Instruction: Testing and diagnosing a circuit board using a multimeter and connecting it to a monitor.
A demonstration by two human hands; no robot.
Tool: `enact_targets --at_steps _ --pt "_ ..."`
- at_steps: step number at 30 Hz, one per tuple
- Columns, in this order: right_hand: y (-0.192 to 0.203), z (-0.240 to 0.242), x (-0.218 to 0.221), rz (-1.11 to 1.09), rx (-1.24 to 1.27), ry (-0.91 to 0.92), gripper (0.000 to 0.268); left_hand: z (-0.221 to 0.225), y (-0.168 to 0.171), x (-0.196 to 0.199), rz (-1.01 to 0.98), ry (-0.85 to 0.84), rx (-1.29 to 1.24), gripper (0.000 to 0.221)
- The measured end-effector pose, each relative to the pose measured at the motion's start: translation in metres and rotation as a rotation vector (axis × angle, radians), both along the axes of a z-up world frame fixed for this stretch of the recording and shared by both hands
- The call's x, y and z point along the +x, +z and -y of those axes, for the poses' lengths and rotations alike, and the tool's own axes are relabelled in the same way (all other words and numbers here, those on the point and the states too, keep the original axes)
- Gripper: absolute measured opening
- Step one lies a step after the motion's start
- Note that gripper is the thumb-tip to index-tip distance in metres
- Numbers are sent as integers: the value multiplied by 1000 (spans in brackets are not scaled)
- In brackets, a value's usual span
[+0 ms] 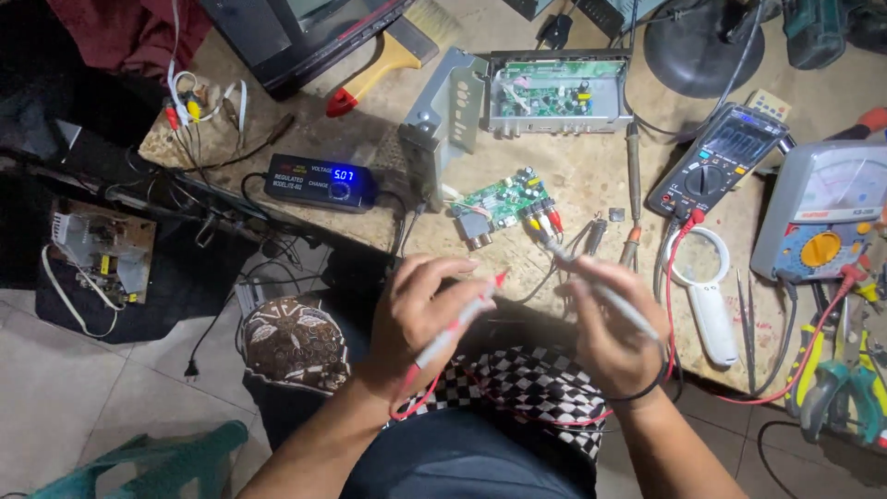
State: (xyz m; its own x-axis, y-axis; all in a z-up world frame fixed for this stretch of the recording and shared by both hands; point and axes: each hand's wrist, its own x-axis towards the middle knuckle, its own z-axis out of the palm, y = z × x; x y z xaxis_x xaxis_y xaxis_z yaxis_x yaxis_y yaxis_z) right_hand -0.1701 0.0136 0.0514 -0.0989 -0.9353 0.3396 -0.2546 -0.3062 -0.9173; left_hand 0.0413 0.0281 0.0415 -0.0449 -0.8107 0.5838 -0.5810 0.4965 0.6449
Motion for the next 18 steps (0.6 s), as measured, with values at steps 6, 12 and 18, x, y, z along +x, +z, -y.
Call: enact_targets --at_steps 6,12,18 --pt "-9 -13 6 -150 -372 324 40 -7 9 -9 96 -197 -117 37" --pt "-23 -12 10 -170 -476 306 36 -4 15 -7 142 -204 -156 23" --pt "-34 -12 4 -421 -621 223 25 -6 12 -7 136 -234 -151 18"
